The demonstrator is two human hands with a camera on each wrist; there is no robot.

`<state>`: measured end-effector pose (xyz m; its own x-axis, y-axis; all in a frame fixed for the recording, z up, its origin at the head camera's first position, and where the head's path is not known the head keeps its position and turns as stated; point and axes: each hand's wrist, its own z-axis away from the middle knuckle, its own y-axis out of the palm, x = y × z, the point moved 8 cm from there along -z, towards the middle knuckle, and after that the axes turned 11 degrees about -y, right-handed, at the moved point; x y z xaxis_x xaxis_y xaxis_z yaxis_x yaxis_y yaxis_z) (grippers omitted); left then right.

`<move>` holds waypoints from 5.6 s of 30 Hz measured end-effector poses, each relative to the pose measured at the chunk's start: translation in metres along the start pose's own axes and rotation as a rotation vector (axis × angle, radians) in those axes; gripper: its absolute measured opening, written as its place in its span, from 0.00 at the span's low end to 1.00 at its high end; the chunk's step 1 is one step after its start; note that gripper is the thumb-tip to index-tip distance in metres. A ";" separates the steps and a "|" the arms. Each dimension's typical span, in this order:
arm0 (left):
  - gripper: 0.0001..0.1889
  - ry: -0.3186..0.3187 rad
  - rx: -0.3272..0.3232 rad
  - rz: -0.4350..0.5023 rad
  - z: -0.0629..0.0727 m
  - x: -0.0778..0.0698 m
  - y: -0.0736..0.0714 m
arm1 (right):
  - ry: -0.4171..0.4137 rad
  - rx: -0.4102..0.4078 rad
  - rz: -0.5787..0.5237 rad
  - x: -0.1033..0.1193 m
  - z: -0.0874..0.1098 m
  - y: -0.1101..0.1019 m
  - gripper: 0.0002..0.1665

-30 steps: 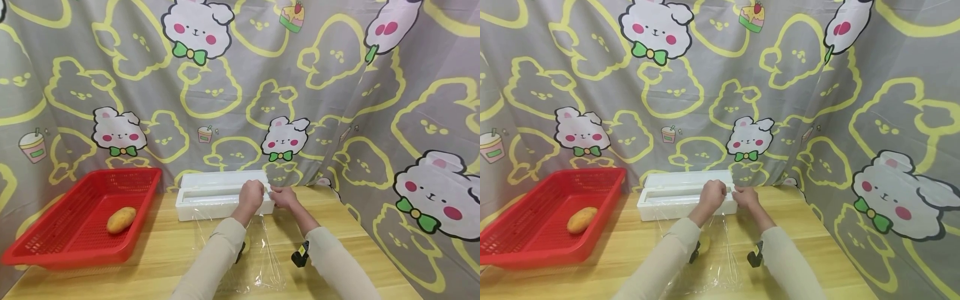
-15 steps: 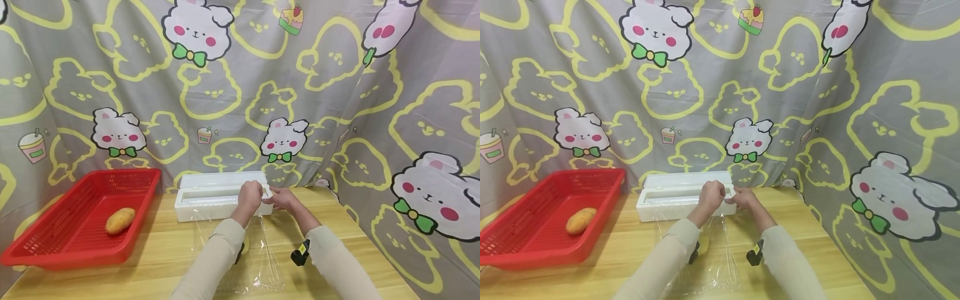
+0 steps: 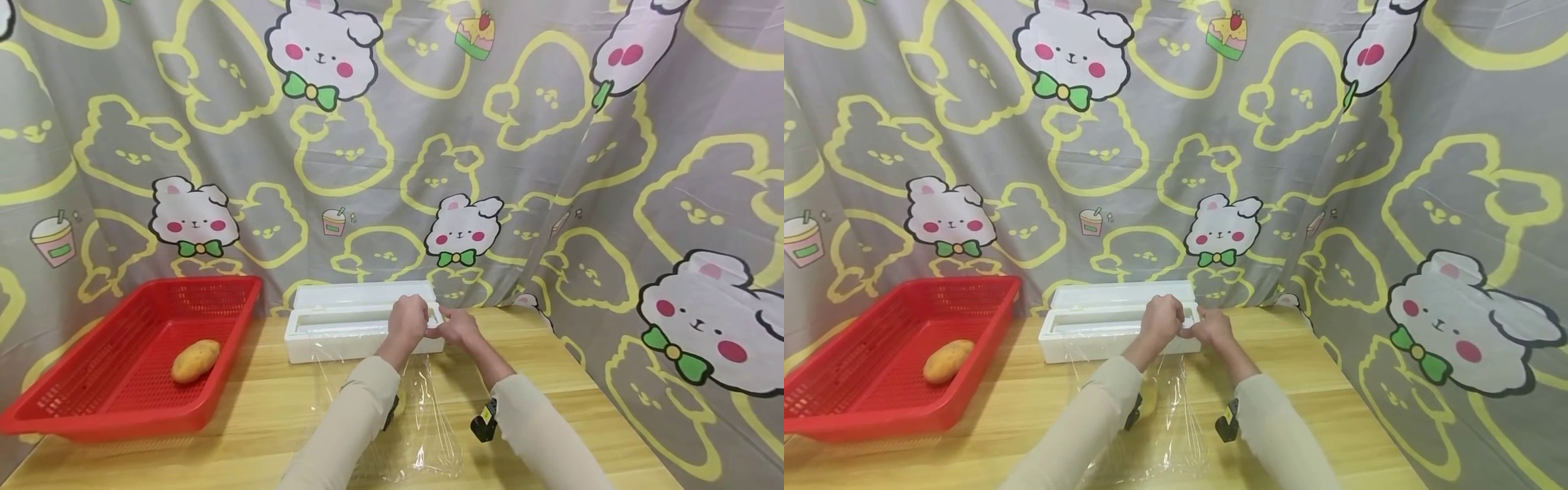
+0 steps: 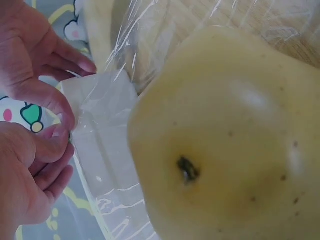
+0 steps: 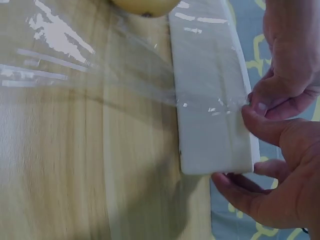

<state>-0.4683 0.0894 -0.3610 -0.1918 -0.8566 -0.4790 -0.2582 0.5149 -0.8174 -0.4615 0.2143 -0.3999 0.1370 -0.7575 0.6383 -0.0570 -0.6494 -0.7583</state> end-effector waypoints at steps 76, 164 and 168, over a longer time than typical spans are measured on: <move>0.11 0.207 0.034 0.055 0.010 0.009 -0.006 | -0.013 -0.051 0.146 0.005 0.002 0.000 0.49; 0.22 0.308 -0.143 -0.090 0.023 0.087 -0.062 | -0.152 -0.056 0.137 0.011 0.002 0.012 0.26; 0.20 0.294 -0.147 -0.100 0.024 0.106 -0.075 | -0.151 -0.055 0.129 0.011 0.002 0.012 0.26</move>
<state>-0.4463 -0.0410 -0.3586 -0.4174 -0.8681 -0.2686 -0.4196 0.4463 -0.7904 -0.4583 0.1984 -0.4018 0.2711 -0.8188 0.5061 -0.1375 -0.5533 -0.8215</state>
